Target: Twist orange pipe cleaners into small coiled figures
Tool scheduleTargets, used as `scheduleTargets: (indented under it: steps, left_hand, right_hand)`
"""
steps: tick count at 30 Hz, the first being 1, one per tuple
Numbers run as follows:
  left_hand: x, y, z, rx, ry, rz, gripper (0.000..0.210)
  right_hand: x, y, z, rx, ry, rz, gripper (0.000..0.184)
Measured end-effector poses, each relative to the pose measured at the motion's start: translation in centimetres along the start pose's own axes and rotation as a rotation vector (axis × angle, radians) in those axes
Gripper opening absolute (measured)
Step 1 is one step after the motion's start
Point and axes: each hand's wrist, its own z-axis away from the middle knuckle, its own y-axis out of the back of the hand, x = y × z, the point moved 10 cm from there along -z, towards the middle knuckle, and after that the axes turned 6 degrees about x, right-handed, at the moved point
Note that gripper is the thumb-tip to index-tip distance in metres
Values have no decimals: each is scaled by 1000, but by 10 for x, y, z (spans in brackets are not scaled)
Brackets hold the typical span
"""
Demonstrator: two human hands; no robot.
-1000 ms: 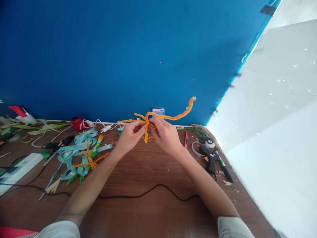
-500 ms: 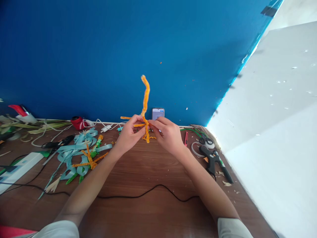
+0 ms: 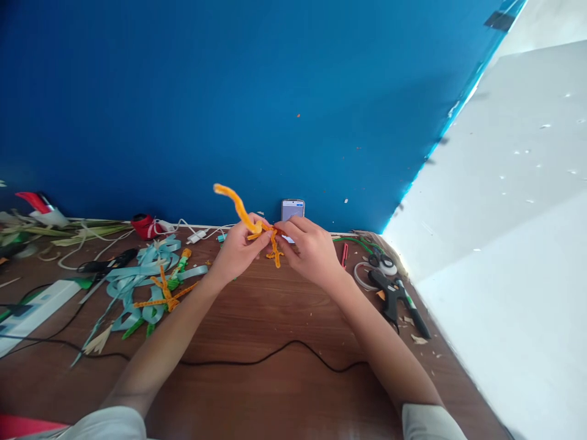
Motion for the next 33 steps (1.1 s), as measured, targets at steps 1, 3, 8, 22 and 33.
scheduleTargets:
  steps: [1, 3, 8, 22, 33]
  left_hand:
    - [-2, -1, 0, -10, 12, -1, 21]
    - [-4, -3, 0, -34, 26, -11, 24]
    - [-5, -5, 0, -80, 46, 49, 28]
    - [7, 6, 5, 122, -79, 44, 34]
    - [30, 8, 17, 179, -210, -10, 25]
  right_hand:
    - [-2, 0, 0, 8, 30, 60, 16]
    - [-6, -2, 1, 15, 98, 177, 17]
    - [-13, -6, 2, 6, 163, 227, 22]
    - [13, -5, 3, 46, -187, -492, 24]
    - [26, 10, 7, 239, -410, -748, 18]
